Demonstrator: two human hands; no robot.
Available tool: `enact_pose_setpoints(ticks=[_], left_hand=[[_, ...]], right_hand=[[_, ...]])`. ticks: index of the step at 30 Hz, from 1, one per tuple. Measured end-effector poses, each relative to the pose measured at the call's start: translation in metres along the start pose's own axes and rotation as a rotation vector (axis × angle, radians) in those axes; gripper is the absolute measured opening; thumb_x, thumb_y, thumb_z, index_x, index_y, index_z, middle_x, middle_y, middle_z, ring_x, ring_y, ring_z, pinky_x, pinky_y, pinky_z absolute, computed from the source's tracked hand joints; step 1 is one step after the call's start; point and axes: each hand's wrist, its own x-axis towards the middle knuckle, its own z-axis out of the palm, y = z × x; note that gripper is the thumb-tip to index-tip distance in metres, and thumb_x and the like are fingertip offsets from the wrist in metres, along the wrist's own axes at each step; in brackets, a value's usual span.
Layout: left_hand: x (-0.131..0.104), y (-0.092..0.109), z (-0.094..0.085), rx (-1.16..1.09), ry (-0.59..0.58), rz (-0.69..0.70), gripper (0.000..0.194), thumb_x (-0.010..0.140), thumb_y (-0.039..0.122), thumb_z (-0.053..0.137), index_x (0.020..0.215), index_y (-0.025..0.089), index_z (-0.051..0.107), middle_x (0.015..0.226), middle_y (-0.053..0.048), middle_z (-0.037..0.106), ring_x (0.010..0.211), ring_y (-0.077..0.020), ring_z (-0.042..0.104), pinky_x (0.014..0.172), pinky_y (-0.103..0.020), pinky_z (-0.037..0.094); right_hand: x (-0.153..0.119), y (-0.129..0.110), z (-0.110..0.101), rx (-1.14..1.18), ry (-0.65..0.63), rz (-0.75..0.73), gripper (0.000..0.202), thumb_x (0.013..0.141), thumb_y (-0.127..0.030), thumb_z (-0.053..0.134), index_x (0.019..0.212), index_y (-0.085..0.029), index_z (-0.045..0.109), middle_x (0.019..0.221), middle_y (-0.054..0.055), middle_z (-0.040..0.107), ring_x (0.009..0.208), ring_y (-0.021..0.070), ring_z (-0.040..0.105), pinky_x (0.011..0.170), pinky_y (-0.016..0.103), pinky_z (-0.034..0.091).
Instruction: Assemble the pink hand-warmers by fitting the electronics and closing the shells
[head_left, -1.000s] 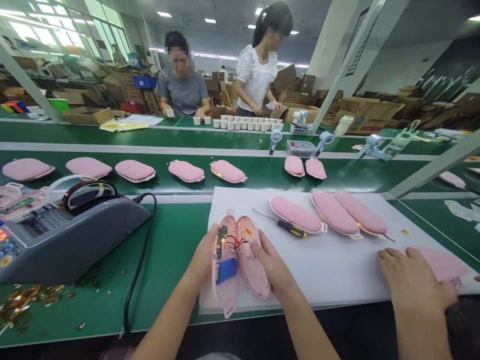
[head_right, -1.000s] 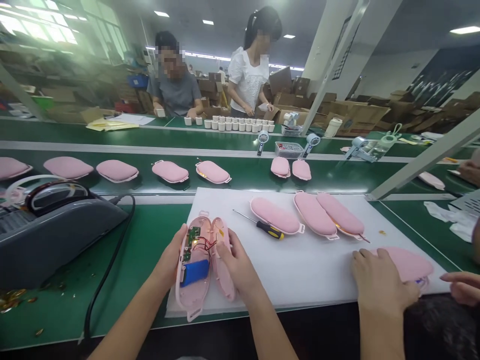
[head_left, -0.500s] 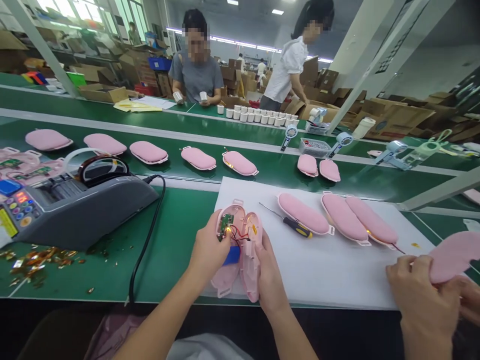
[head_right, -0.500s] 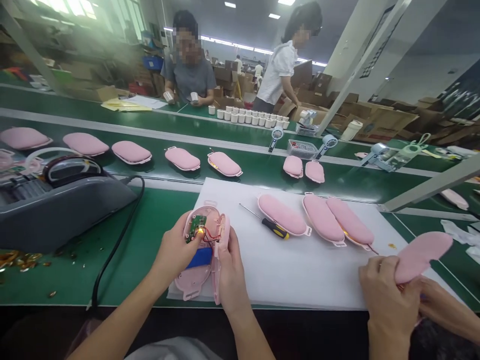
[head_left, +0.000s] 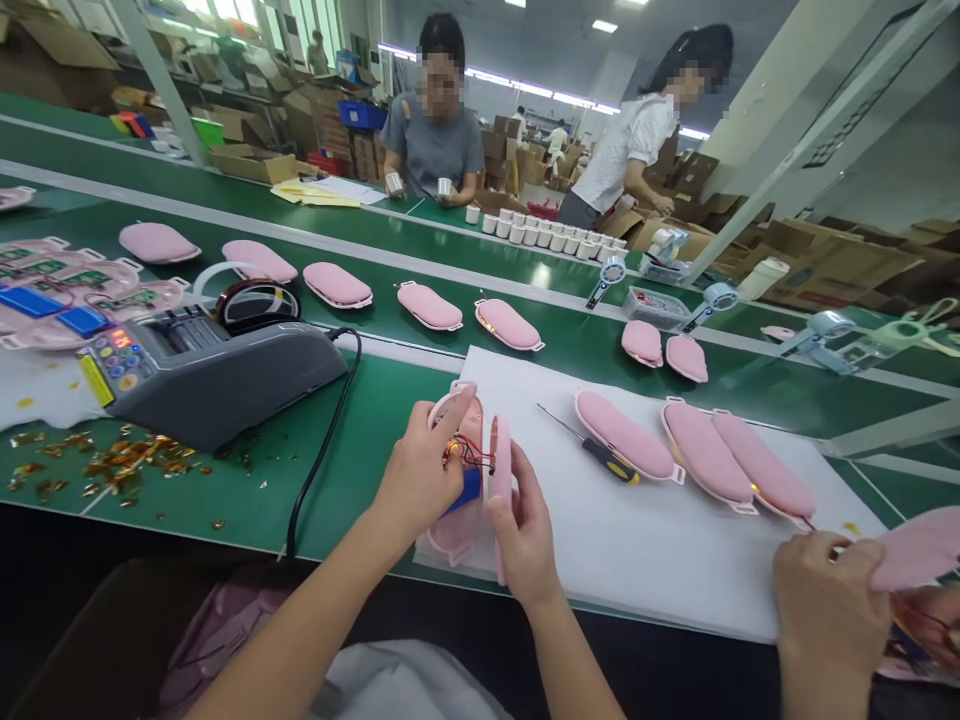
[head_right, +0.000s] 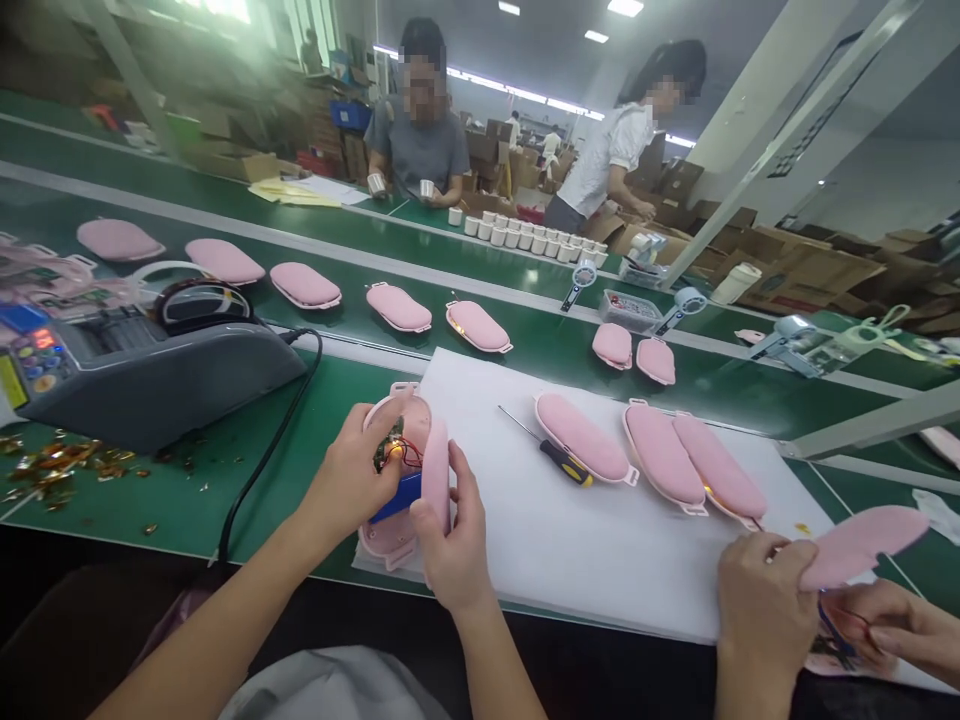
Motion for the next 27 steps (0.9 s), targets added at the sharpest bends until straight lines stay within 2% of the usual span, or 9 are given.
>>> enact_pose_setpoints(ticks=[3,6,8,11,15,18,22,25,27], left_hand=[[0.001,0.0,-0.005,0.04,-0.038,0.003,0.057,0.077,0.007,0.044,0.127,0.032,0.056,0.104,-0.006,0.048,0.068,-0.0135,0.057,0.057,-0.025,0.048],[0.0,0.002,-0.004,0.026,-0.045,0.023,0.043,0.076,0.006,0.044,0.104,0.026,0.069,0.102,-0.006,0.048,0.073,-0.0146,0.058,0.059,-0.026,0.048],[0.0,0.004,-0.003,0.019,-0.044,0.053,0.038,0.077,0.006,0.042,0.094,0.024,0.071,0.1,-0.006,0.049,0.074,-0.0152,0.058,0.062,-0.026,0.049],[0.001,0.007,-0.005,0.01,-0.068,0.101,0.036,0.077,0.006,0.041,0.092,0.023,0.07,0.101,-0.007,0.048,0.074,-0.0151,0.056,0.062,-0.027,0.048],[0.004,0.011,-0.018,-0.067,-0.203,0.136,0.03,0.074,0.01,0.046,0.091,0.021,0.067,0.098,-0.006,0.045,0.062,-0.0119,0.05,0.055,-0.025,0.046],[0.006,0.012,-0.025,-0.144,-0.282,0.143,0.023,0.08,0.018,0.045,0.085,0.021,0.067,0.093,-0.004,0.045,0.06,-0.0118,0.049,0.057,-0.027,0.047],[0.007,0.009,-0.019,-0.175,-0.242,0.129,0.03,0.082,0.017,0.044,0.101,0.022,0.066,0.103,-0.007,0.048,0.065,-0.0134,0.055,0.06,-0.027,0.049],[0.005,0.011,-0.008,-0.134,-0.187,0.075,0.049,0.08,0.009,0.04,0.123,0.026,0.057,0.112,-0.008,0.048,0.067,-0.0137,0.057,0.06,-0.026,0.048],[0.003,0.015,-0.002,-0.108,-0.148,0.033,0.057,0.079,0.006,0.038,0.13,0.028,0.051,0.115,-0.007,0.049,0.066,-0.0132,0.057,0.059,-0.026,0.047]], right_hand=[[-0.002,0.003,0.001,-0.012,-0.025,-0.017,0.065,0.079,-0.043,0.065,0.137,-0.023,0.045,0.141,0.009,0.046,0.125,0.0287,0.048,0.102,0.042,0.042],[0.001,-0.002,0.002,0.041,-0.024,0.002,0.06,0.081,-0.042,0.063,0.136,-0.024,0.045,0.141,0.008,0.047,0.124,0.0269,0.049,0.102,0.041,0.042],[0.004,-0.007,0.003,0.114,-0.02,0.029,0.055,0.084,-0.042,0.059,0.134,-0.023,0.047,0.139,0.008,0.05,0.125,0.0265,0.048,0.103,0.04,0.042],[0.01,-0.012,0.005,0.246,-0.035,0.071,0.051,0.087,-0.044,0.054,0.132,-0.021,0.049,0.135,0.008,0.053,0.126,0.0273,0.047,0.105,0.044,0.039],[0.016,-0.016,0.007,0.348,-0.053,0.11,0.052,0.087,-0.043,0.054,0.133,-0.021,0.047,0.134,0.008,0.054,0.122,0.0279,0.05,0.105,0.046,0.039],[0.018,-0.017,0.009,0.353,-0.053,0.119,0.052,0.087,-0.043,0.054,0.133,-0.021,0.048,0.134,0.009,0.054,0.122,0.0285,0.051,0.104,0.047,0.04],[0.02,-0.017,0.01,0.325,-0.011,0.085,0.054,0.087,-0.044,0.053,0.136,-0.021,0.045,0.138,0.009,0.05,0.128,0.0281,0.045,0.107,0.047,0.036],[0.021,-0.017,0.013,0.342,-0.01,0.069,0.056,0.088,-0.042,0.054,0.139,-0.022,0.042,0.141,0.008,0.048,0.13,0.0267,0.044,0.108,0.046,0.035],[0.021,-0.018,0.016,0.339,-0.013,0.063,0.056,0.089,-0.041,0.053,0.14,-0.023,0.041,0.141,0.008,0.047,0.129,0.0259,0.044,0.109,0.046,0.034]])
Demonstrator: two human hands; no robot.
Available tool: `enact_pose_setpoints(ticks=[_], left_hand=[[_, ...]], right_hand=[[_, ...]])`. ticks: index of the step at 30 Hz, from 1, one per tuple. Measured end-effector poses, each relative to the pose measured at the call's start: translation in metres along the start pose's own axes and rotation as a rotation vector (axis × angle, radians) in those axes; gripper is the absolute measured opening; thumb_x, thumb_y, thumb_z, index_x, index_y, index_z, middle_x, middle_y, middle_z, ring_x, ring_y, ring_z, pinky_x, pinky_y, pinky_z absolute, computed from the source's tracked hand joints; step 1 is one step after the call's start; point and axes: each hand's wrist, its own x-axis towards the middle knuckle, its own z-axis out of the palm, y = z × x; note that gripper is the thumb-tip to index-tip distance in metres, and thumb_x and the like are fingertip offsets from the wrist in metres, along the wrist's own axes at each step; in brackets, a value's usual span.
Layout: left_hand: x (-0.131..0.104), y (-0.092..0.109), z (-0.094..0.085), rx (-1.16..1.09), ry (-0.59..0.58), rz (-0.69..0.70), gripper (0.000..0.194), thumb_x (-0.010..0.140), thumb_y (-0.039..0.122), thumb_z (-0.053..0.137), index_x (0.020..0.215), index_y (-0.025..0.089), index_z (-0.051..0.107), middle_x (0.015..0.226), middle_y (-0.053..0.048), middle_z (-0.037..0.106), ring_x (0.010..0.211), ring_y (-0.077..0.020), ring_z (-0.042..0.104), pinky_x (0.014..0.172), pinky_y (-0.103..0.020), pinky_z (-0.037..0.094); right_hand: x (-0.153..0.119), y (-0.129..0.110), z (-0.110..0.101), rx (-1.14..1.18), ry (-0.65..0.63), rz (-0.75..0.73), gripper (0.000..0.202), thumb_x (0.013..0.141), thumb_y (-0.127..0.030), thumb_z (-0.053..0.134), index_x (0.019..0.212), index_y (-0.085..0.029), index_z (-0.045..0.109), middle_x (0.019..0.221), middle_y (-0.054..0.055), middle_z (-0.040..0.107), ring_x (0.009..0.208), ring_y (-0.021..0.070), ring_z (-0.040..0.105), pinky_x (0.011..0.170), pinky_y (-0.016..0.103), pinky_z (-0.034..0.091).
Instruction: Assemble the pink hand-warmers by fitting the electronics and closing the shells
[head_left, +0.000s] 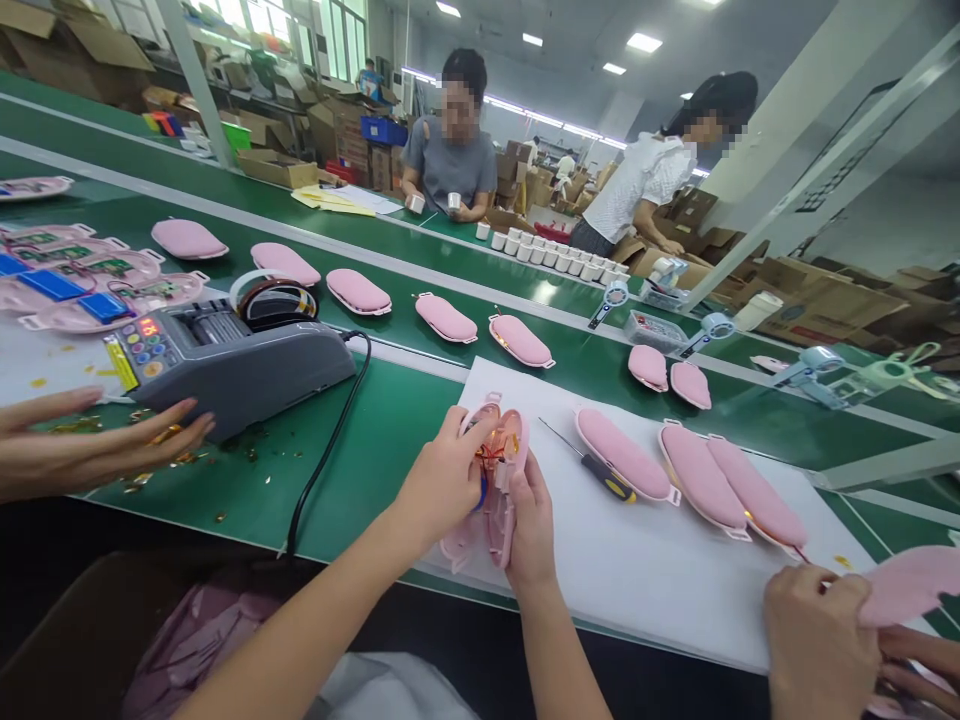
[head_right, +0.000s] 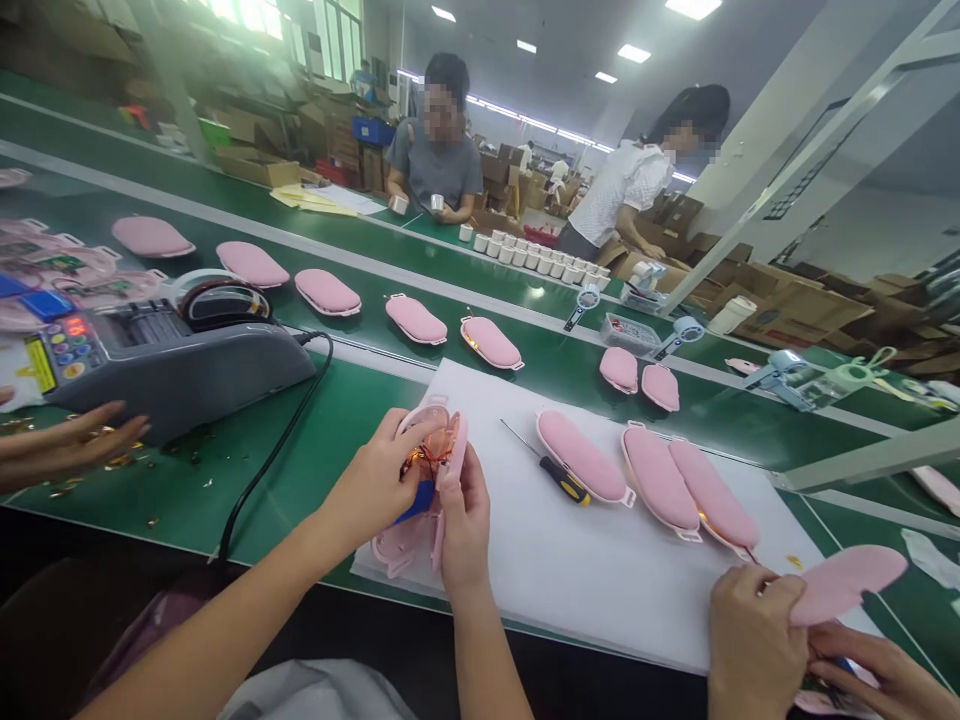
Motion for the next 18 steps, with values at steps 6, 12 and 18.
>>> enact_pose_setpoints(ticks=[6,12,18], left_hand=[[-0.004,0.01,0.008,-0.007,0.105,-0.023,0.058,0.084,0.013,0.036,0.137,0.034,0.041,0.11,-0.004,0.054,0.06,-0.0128,0.055,0.052,-0.025,0.041],[-0.005,0.002,0.01,-0.192,0.189,-0.108,0.069,0.077,0.014,0.047,0.144,0.023,0.03,0.116,-0.008,0.056,0.093,-0.0218,0.061,0.073,-0.032,0.052],[-0.003,-0.009,0.019,-0.808,0.193,-0.264,0.046,0.07,0.023,0.059,0.116,0.02,0.058,0.115,-0.007,0.059,0.105,-0.0223,0.058,0.089,-0.033,0.048]], right_hand=[[-0.004,0.006,0.006,-0.057,0.047,0.004,0.051,0.089,-0.042,0.052,0.137,-0.025,0.043,0.14,0.007,0.048,0.126,0.0245,0.047,0.105,0.043,0.039],[-0.001,0.004,0.007,-0.117,0.055,0.029,0.055,0.087,-0.045,0.054,0.136,-0.023,0.046,0.133,0.007,0.055,0.124,0.0268,0.049,0.1,0.042,0.045],[0.004,0.002,0.012,-0.048,0.024,0.087,0.054,0.088,-0.044,0.053,0.136,-0.022,0.045,0.132,0.007,0.056,0.121,0.0266,0.052,0.097,0.042,0.047]])
